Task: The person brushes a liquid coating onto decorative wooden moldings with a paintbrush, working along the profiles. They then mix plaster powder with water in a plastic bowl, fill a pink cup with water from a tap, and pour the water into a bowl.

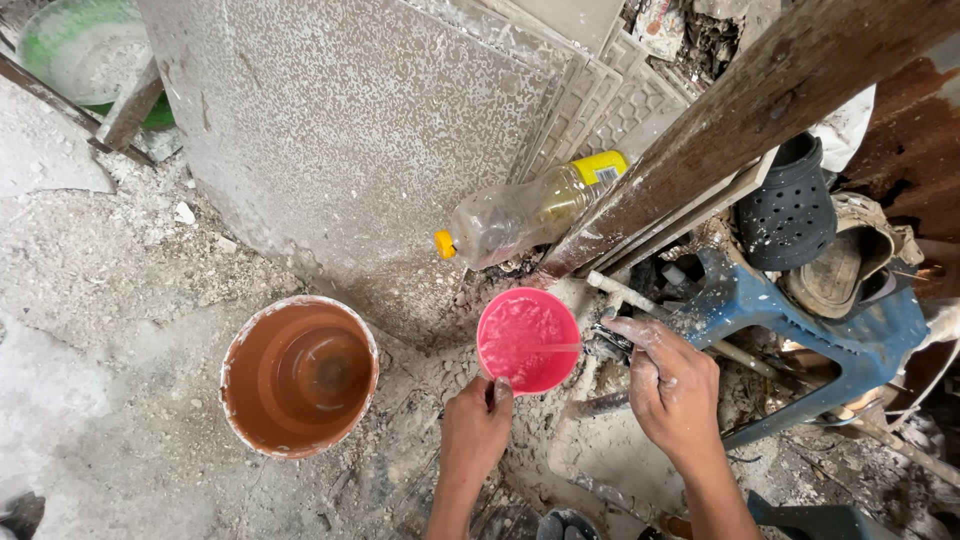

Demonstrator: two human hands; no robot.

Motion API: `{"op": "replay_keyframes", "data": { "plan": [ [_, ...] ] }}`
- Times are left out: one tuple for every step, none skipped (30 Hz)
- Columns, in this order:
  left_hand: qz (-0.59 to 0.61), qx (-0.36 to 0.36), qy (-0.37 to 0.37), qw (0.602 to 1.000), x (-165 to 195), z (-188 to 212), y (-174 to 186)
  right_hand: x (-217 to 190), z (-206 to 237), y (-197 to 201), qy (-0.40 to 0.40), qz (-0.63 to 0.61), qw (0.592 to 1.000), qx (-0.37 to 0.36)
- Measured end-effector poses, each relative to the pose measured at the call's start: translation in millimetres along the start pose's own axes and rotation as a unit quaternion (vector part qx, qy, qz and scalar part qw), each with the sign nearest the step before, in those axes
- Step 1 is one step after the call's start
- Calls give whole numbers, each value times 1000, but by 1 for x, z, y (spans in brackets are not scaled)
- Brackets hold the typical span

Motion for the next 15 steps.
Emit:
{"op": "replay_keyframes", "data": {
  "plan": [
    [-2, 7, -13, 1000, 0, 0, 0, 0, 0, 0, 5, 0, 1000, 2],
    [-4, 14, -26, 1000, 0, -1, -1, 0, 0, 0, 7, 1, 1000, 2],
    [-6, 20, -39, 999, -1, -1, -1, 0, 0, 0, 8, 2, 1000, 3],
    [1, 2, -19, 1000, -2, -1, -4, 0, 0, 0, 10, 3, 1000, 3],
    [8, -16, 1, 1000, -4, -2, -6, 1, 0, 0, 2, 3, 1000, 1],
    [15, -34, 21, 999, -5, -2, -8, 2, 0, -1, -5, 4, 1000, -1],
    [6, -25, 3, 1000, -4, -2, -9, 3, 1, -1, -12, 5, 1000, -3],
    [-2, -17, -14, 1000, -3, -1, -9, 4, 1, -1, -9, 4, 1000, -2],
    [-11, -7, -32, 999, -1, 0, -10, 4, 1, -2, -6, 3, 1000, 0],
    [-4, -6, -38, 999, 1, 1, -10, 5, 2, -2, -4, 2, 1000, 2],
    [3, -4, -43, 999, 3, 2, -10, 5, 2, -3, -6, 6, 1000, 0],
    [11, -2, -48, 999, 5, 4, -10, 6, 2, -3, -9, 9, 1000, -3],
    [1, -5, -40, 999, 6, 6, -10, 7, 2, -3, -12, 13, 1000, -5],
    [-7, -8, -33, 999, 8, 8, -10, 7, 3, -3, -7, 9, 1000, -2],
    [-16, -10, -27, 999, 10, 10, -9, 7, 3, -3, -1, 5, 1000, 2]
  ]
}}
Point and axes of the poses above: each hand's wrist, its own z-axis away from the middle knuckle, its own y-axis out of the back of the hand, x = y × z, the point moved 3 cm from there along -z, towards the middle knuckle, and after that the axes turned 1 degree about x, right-handed, at the moved point
